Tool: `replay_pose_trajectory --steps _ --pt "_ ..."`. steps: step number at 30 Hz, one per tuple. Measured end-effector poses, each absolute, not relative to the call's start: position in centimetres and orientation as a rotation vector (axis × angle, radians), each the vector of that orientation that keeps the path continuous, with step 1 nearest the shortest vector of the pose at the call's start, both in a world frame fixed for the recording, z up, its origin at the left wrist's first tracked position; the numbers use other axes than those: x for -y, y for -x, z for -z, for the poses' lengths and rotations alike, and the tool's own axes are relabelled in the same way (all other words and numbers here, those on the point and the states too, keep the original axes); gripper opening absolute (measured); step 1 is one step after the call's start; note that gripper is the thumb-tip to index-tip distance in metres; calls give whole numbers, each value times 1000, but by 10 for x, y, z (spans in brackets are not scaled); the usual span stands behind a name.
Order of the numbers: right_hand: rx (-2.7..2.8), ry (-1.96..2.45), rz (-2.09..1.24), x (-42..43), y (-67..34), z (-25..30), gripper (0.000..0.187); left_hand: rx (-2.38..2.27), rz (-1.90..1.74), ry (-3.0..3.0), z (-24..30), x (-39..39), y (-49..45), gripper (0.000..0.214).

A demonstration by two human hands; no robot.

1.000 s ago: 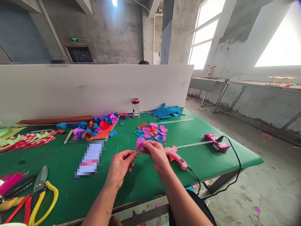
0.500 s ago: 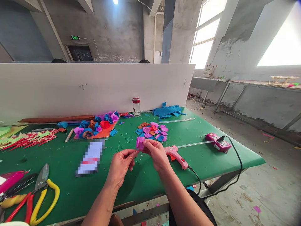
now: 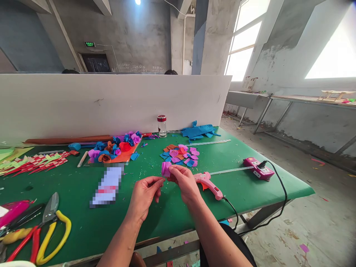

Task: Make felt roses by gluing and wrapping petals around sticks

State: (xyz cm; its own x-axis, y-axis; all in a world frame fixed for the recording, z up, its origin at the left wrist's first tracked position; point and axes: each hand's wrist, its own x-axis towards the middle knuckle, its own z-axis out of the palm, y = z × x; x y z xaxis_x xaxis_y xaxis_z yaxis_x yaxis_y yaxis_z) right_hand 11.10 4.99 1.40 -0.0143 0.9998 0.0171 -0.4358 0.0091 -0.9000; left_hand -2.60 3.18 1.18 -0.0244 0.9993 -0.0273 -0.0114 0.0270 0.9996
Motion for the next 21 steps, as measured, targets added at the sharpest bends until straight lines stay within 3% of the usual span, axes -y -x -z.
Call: replay_pose_trajectory --steps 11,15,21 --pt "935 737 -1468 -49 -108 -8 26 -1231 -1232 -1166 -15 -29 24 42" --pt "971 642 -1520 -48 -105 -4 39 -1237 -1246 -1183 -12 -29 24 42" --pt "906 674 -1475 -48 -102 -4 43 -1198 -1230 -1209 -11 -29 26 43"
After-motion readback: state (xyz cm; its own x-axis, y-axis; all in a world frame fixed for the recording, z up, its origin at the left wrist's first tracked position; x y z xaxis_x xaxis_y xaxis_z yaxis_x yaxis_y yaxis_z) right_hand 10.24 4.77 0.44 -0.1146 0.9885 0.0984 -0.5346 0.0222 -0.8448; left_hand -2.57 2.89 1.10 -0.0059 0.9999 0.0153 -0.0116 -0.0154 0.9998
